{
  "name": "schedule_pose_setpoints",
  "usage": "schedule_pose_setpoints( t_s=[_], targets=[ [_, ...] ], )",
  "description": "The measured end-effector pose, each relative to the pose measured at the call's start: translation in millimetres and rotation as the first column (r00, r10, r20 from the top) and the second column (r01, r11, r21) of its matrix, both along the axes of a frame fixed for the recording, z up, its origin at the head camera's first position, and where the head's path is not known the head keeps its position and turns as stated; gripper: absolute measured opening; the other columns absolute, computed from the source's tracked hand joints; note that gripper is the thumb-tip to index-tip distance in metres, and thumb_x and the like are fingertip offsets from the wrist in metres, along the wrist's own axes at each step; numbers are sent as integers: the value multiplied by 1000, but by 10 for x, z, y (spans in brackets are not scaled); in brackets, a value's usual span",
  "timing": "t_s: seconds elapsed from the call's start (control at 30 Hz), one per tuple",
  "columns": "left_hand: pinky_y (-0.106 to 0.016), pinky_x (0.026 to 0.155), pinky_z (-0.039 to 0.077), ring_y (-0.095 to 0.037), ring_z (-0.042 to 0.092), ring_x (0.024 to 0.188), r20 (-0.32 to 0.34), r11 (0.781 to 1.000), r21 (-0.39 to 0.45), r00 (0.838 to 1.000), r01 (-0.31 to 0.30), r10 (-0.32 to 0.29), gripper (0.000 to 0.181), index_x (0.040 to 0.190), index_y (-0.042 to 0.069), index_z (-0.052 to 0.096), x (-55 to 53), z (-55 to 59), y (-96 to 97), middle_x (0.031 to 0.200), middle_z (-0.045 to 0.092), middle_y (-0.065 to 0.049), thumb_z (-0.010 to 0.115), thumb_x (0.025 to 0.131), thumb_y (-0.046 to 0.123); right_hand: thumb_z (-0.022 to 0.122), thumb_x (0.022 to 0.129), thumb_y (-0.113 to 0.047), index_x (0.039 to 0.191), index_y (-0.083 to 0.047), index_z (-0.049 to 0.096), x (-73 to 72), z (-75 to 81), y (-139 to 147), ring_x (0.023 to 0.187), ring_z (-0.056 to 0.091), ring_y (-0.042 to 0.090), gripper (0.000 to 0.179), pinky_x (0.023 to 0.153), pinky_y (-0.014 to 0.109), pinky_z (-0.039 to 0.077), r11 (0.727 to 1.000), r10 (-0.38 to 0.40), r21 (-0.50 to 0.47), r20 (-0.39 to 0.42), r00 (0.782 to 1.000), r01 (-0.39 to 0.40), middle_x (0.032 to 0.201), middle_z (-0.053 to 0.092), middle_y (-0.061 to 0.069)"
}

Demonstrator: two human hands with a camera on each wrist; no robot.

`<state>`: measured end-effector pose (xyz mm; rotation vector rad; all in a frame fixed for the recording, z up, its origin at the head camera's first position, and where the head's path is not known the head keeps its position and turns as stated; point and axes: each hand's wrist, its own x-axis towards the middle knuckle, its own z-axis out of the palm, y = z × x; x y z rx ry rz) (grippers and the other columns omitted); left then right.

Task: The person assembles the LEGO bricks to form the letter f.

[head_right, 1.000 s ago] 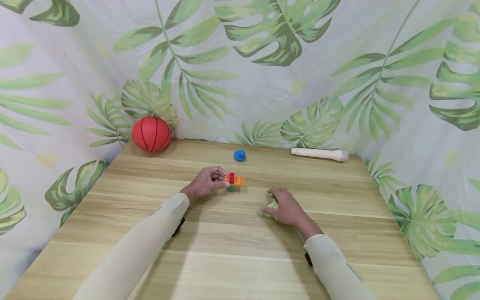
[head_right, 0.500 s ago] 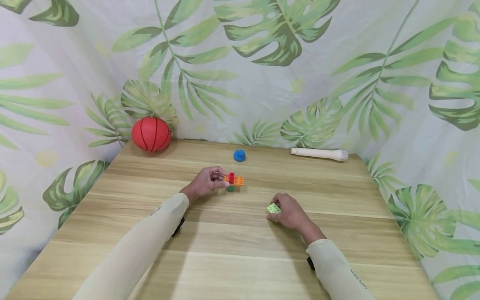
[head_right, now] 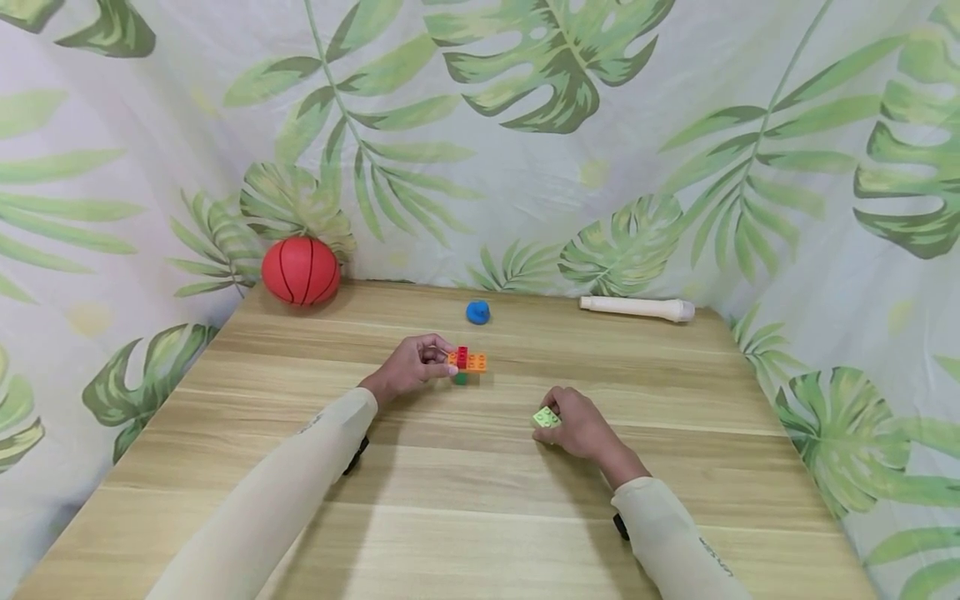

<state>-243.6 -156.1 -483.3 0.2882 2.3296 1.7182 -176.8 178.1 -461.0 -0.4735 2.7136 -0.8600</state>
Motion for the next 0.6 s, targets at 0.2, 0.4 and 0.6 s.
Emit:
schedule_pose_setpoints(
  t_s=[0.2, 0.4, 0.6],
  targets=[
    [-21, 73, 50, -14, 63, 89, -4, 1000, -1, 1000, 3, -3, 32, 127, 4, 69, 8, 4, -6, 98, 70, -2, 80, 97, 9, 89, 89, -18, 114, -2, 66, -18, -4, -6, 93, 61, 20, 38, 80, 34, 52, 1000, 1, 8, 10, 1000, -1, 107, 68, 11],
    [-21, 73, 50, -14, 62, 89, -9, 1000, -3, 1000, -1, 1, 31, 127, 4, 69, 7, -1, -12, 97, 70, -2, 79, 98, 9, 90, 88, -17, 112, -3, 66, -49, 9, -13, 92, 59, 20, 36, 81, 35, 52, 1000, 17, 26, 11, 1000, -18, 103, 66, 10],
    [-21, 75, 51, -13, 64, 91, -6, 1000, -4, 1000, 2, -2, 31, 127, 4, 69, 19, 26, -3, 100, 72, -3, 79, 98, 8, 90, 88, -18, 110, -5, 67, -60, 29, -10, 91, 59, 19, 35, 82, 36, 52, 999, 28, 37, 2, 1000, -28, 101, 66, 8]
  ],
)
